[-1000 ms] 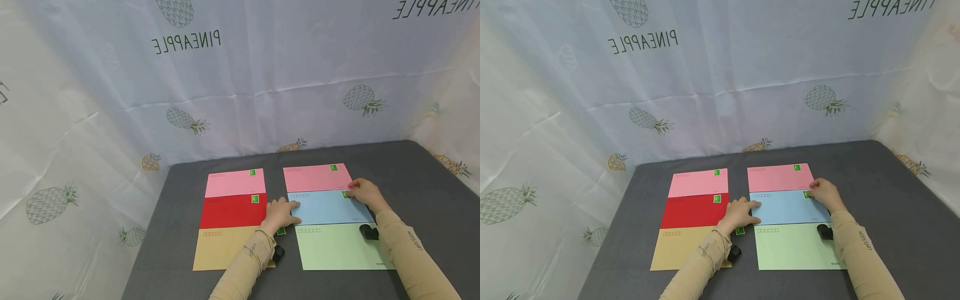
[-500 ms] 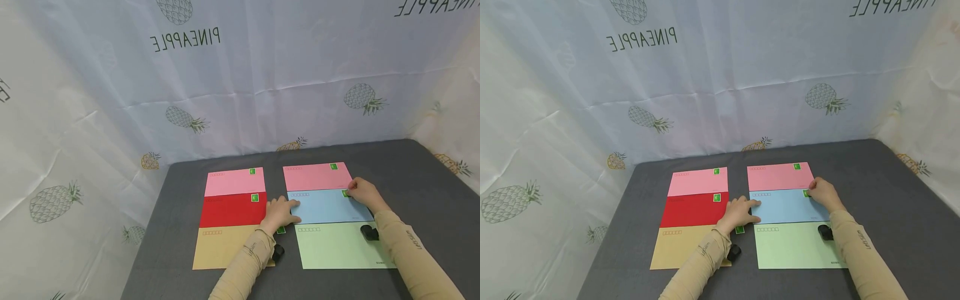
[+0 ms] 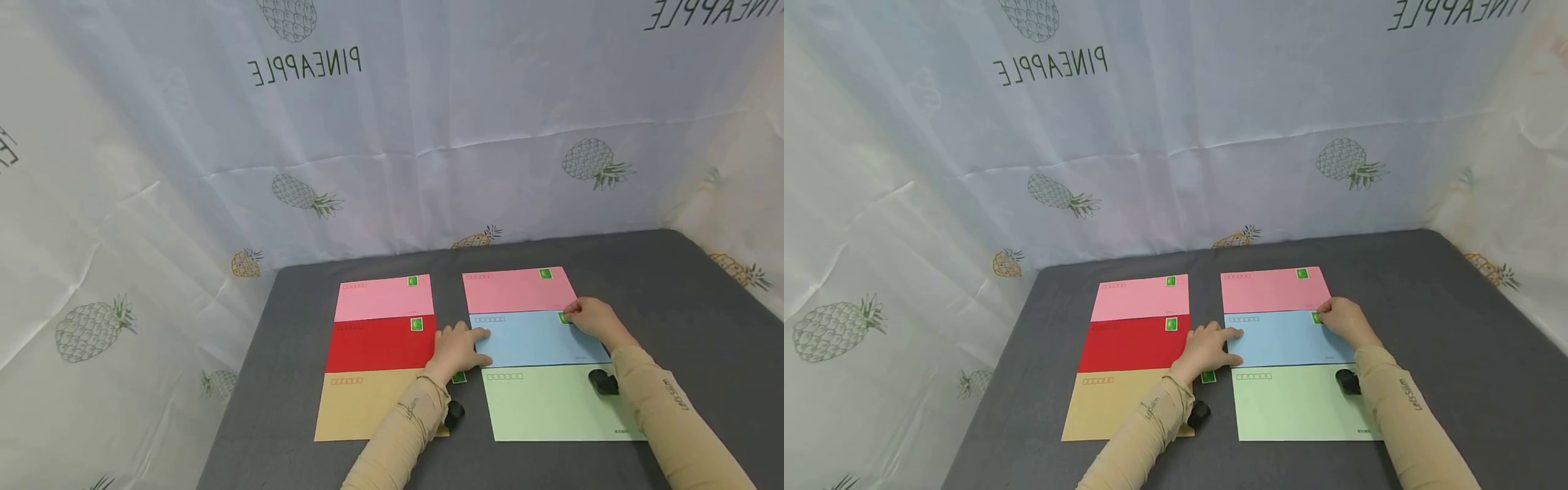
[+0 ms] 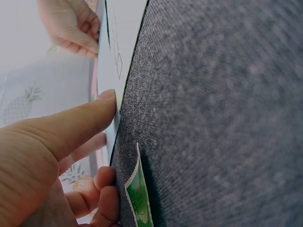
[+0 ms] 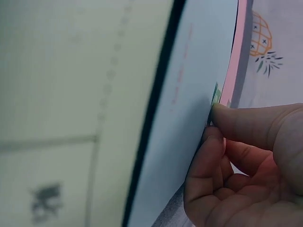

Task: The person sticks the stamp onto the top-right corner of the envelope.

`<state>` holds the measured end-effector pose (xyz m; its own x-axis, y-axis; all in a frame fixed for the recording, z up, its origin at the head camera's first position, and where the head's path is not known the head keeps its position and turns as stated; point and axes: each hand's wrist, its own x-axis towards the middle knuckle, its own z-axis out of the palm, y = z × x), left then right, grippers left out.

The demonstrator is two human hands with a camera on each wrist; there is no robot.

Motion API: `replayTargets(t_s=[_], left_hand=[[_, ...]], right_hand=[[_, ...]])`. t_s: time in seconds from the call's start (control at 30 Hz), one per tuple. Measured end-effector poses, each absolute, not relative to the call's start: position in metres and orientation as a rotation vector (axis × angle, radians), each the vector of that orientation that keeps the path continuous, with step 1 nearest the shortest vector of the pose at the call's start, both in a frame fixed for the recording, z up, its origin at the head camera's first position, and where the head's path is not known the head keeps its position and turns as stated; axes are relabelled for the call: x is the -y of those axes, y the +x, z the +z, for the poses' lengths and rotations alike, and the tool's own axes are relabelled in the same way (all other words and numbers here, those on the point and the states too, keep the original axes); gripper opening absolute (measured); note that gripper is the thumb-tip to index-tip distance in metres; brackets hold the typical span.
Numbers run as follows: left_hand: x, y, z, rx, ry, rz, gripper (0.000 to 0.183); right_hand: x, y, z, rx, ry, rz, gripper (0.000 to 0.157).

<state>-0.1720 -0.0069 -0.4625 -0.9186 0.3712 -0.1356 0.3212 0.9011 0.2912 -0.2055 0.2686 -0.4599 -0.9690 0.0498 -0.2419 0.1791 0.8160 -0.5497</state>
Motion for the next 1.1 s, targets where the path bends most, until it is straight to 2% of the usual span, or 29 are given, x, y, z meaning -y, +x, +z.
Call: replayTargets(t_s=[0.43,1.1], left_hand=[[0.0059,-0.1725,-0.4632,-2.862,0.509,0.399,0.055],[0.0041,-0.1706,-0.4627,-2.89,0.506,0.379,0.051]], right_hand=[[-0.2724,-0.2036,-0.4591,-2.791,0.042,-0.813,0.027],[-0.2719,-0.2034,-0.4611,-2.83,0.037,-0.867,0.029]])
